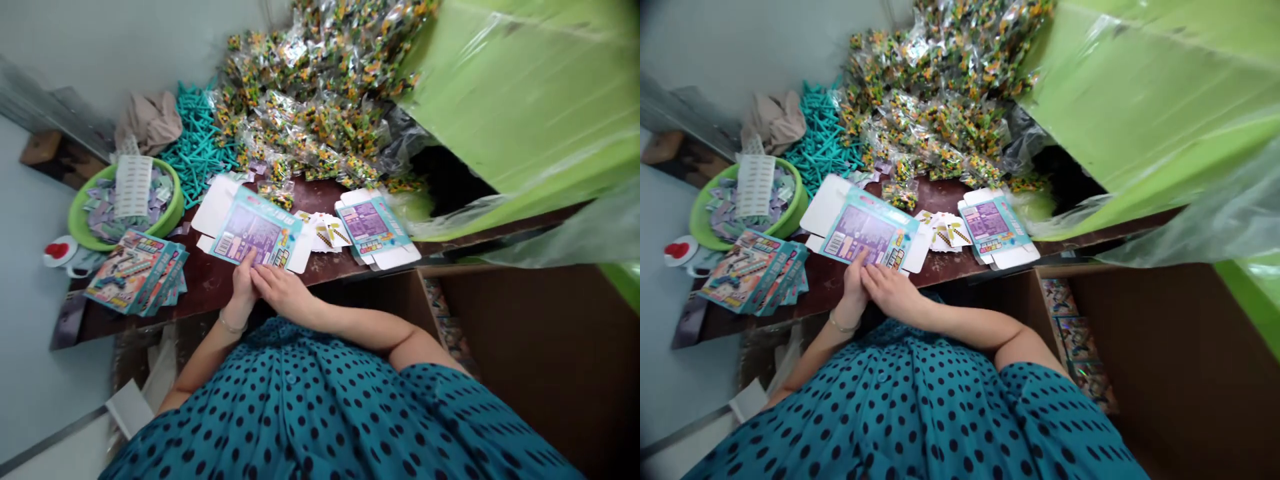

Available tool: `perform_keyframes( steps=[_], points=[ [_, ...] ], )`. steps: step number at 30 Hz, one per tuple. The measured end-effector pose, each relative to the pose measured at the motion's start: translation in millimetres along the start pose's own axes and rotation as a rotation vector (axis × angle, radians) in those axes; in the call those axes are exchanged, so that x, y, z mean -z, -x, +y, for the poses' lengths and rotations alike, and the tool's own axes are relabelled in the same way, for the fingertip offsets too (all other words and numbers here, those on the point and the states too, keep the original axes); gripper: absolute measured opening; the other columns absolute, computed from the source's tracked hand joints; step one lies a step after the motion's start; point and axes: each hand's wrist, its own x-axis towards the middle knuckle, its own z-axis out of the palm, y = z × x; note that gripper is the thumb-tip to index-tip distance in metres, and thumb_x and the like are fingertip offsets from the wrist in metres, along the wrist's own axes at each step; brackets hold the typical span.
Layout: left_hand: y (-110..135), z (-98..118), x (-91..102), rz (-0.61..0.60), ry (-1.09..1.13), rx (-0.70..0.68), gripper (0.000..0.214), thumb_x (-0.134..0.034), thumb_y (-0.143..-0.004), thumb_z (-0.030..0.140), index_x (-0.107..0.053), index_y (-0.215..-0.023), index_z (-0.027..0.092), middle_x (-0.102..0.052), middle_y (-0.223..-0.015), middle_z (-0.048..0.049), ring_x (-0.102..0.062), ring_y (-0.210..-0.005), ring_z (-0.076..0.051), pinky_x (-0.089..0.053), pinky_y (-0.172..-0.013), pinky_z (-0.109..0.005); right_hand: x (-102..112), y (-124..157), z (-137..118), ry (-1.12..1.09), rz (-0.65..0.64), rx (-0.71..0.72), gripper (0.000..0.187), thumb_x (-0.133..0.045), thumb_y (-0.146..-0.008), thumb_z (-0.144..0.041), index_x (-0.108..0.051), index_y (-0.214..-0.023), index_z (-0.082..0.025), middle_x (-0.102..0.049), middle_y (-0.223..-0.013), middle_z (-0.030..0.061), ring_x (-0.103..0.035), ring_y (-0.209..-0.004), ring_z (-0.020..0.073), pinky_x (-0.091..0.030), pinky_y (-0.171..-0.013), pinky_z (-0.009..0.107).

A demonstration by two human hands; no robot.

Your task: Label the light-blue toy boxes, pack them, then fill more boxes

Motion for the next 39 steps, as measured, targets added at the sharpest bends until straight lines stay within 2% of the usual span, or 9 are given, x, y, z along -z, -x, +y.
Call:
perform_keyframes(
  steps=[3, 7, 12, 16, 21, 27, 30, 33, 39],
  points=[
    [-2.1, 7.8, 18.8, 0.070, 0.064, -0.058, 0.052, -0.094, -0.069, 0.032, -0.074, -0.115, 0.017, -0.079, -0.117, -0.0080, -0.074, -0.112, -0.026, -0.054, -0.112, -0.044, -21.6, -20.8, 16.3, -0.177, 0.182, -0.283, 0.037, -0.054, -0.105, -0.033, -0.062, -0.140, -0.024, -0.070, -0.133, 0.0120, -0.065, -0.125, 0.0262, -0.056, -0.109, 0.046],
    [5.6, 2.7, 47.1, 0.135, 0.010, -0.109, 0.067, -0.098, -0.061, 0.051, -0.072, -0.115, 0.020, -0.079, -0.112, -0.0086, -0.074, -0.112, -0.030, -0.054, -0.110, -0.048, -24.2, -34.4, 36.1, -0.451, 0.202, -0.465, 0.091, -0.078, -0.086, -0.058, -0.040, -0.159, -0.018, -0.059, -0.147, 0.0183, -0.059, -0.134, 0.0353, -0.053, -0.111, 0.053],
    [3.6, 10.9, 62.1, 0.116, -0.276, -0.426, 0.092, -0.082, -0.076, 0.068, -0.047, -0.151, 0.030, -0.059, -0.152, -0.0116, -0.056, -0.143, -0.029, -0.044, -0.120, -0.041, -42.2, -16.6, 22.7, -0.826, 0.103, -0.517, 0.043, -0.058, -0.100, -0.054, -0.068, -0.127, -0.022, -0.076, -0.117, 0.0080, -0.073, -0.104, 0.0267, -0.058, -0.097, 0.041],
    [-4.0, 28.3, 73.3, 0.159, -0.560, -0.595, 0.098, -0.079, -0.085, 0.057, -0.027, -0.162, 0.029, -0.054, -0.155, -0.0156, -0.058, -0.139, -0.029, -0.046, -0.117, -0.040, -62.1, 5.4, 15.0, -0.865, 0.067, -0.576, 0.053, -0.055, -0.099, -0.058, -0.060, -0.140, -0.024, -0.071, -0.134, 0.0100, -0.068, -0.120, 0.0287, -0.055, -0.106, 0.043],
    [5.1, 26.3, 87.7, 0.029, -0.692, -0.569, 0.074, -0.078, -0.085, 0.060, -0.057, -0.147, 0.025, -0.060, -0.151, -0.0126, -0.054, -0.143, -0.032, -0.041, -0.121, -0.042, -66.8, 8.9, 15.9, -0.780, 0.205, -0.608, 0.050, -0.048, -0.102, -0.058, -0.060, -0.137, -0.025, -0.066, -0.141, 0.0109, -0.061, -0.131, 0.0278, -0.049, -0.112, 0.041],
    [25.9, 3.7, 95.2, 0.111, -0.637, -0.485, 0.056, -0.043, -0.103, 0.061, -0.079, -0.110, 0.020, -0.077, -0.119, -0.0119, -0.069, -0.117, -0.029, -0.046, -0.114, -0.045, -59.2, 0.1, 35.7, -0.832, -0.228, -0.432, 0.063, -0.036, -0.104, -0.066, -0.061, -0.069, -0.020, -0.068, -0.079, 0.0049, -0.062, -0.075, 0.0191, -0.055, -0.079, 0.033],
    [25.4, 2.7, 96.5, 0.157, -0.430, -0.427, 0.054, -0.057, -0.097, 0.044, -0.057, -0.148, 0.026, -0.073, -0.130, -0.0079, -0.068, -0.121, -0.026, -0.052, -0.107, -0.039, -50.0, -10.2, 48.6, -0.897, -0.365, -0.315, 0.059, -0.035, -0.106, -0.063, -0.074, -0.097, -0.019, -0.074, -0.110, 0.0079, -0.068, -0.104, 0.0229, -0.053, -0.101, 0.036],
    [17.0, 11.8, 99.2, 0.039, -0.229, -0.219, 0.069, -0.063, -0.083, 0.029, -0.050, -0.151, 0.025, -0.075, -0.126, -0.0059, -0.072, -0.111, -0.025, -0.056, -0.098, -0.037, -48.2, -31.0, 64.8, -0.856, -0.249, -0.312, 0.054, -0.048, -0.103, -0.054, -0.056, -0.149, -0.027, -0.058, -0.152, 0.0079, -0.055, -0.138, 0.0234, -0.045, -0.116, 0.037],
    [2.4, 18.6, 106.7, -0.037, -0.065, 0.126, 0.046, -0.071, -0.069, 0.027, -0.073, -0.113, 0.016, -0.080, -0.097, -0.0064, -0.073, -0.084, -0.024, -0.058, -0.081, -0.036, -74.5, -61.3, 84.1, -0.556, -0.418, -0.235, 0.036, -0.067, -0.088, -0.028, -0.071, -0.120, -0.013, -0.076, -0.101, 0.0092, -0.068, -0.089, 0.0236, -0.055, -0.083, 0.035]
  ],
)
